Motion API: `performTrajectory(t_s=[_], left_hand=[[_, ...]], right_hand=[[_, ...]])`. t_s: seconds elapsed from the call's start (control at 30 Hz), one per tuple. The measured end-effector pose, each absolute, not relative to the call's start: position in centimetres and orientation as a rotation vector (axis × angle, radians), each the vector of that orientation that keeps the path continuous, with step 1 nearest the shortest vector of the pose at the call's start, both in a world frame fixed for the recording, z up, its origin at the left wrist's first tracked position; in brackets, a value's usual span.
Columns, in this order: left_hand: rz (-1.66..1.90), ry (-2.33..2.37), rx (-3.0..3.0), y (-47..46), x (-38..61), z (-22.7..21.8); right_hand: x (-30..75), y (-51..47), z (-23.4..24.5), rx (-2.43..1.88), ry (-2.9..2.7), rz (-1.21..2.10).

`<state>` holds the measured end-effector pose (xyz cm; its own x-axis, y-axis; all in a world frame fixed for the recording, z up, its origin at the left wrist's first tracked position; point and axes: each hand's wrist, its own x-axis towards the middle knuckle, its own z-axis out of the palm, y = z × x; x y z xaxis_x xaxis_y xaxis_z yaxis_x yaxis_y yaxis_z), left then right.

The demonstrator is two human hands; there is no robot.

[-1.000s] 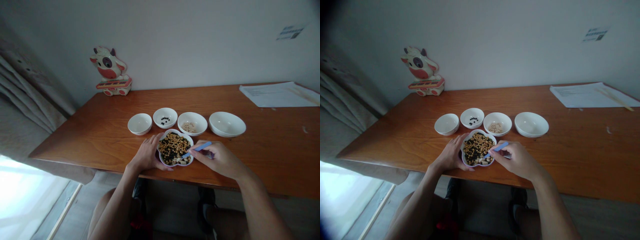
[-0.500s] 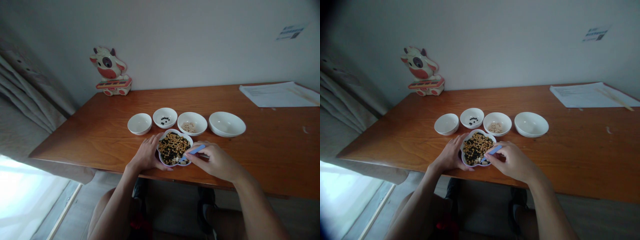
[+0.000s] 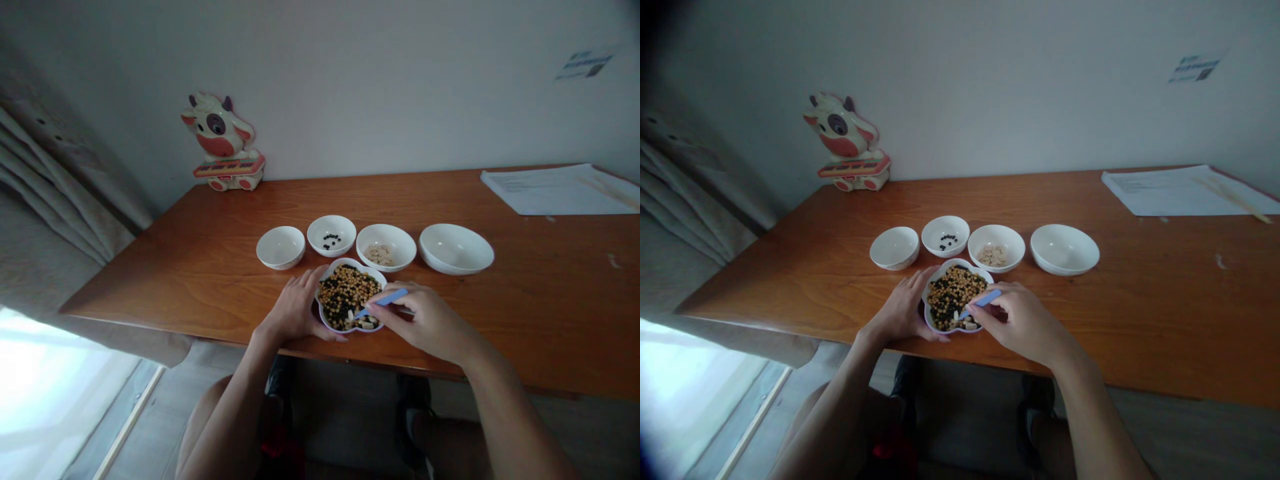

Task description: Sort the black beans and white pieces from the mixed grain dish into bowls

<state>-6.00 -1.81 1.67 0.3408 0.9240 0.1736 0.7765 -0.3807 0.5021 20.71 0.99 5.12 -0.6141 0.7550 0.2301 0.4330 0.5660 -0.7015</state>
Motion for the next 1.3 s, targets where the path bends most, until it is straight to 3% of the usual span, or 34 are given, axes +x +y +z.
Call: performTrajectory(t_s=[0.3,0.67,1.3], left_hand=[[0.626,1.51,2.284,-1.86,-6.01,1.75],[0.631,1.509,2.285,-1.85,-5.93,1.89],[0.615,1.526,2.271,-1.85,-5.81,2.04]], right_hand=[[20.52,1.13,4.74,-1.057,-2.216,0.928],[19.92,0.89,4.77,-0.994,-2.279,0.672],[19.94,0.98,4.81,-0.961,-2.326,0.642]])
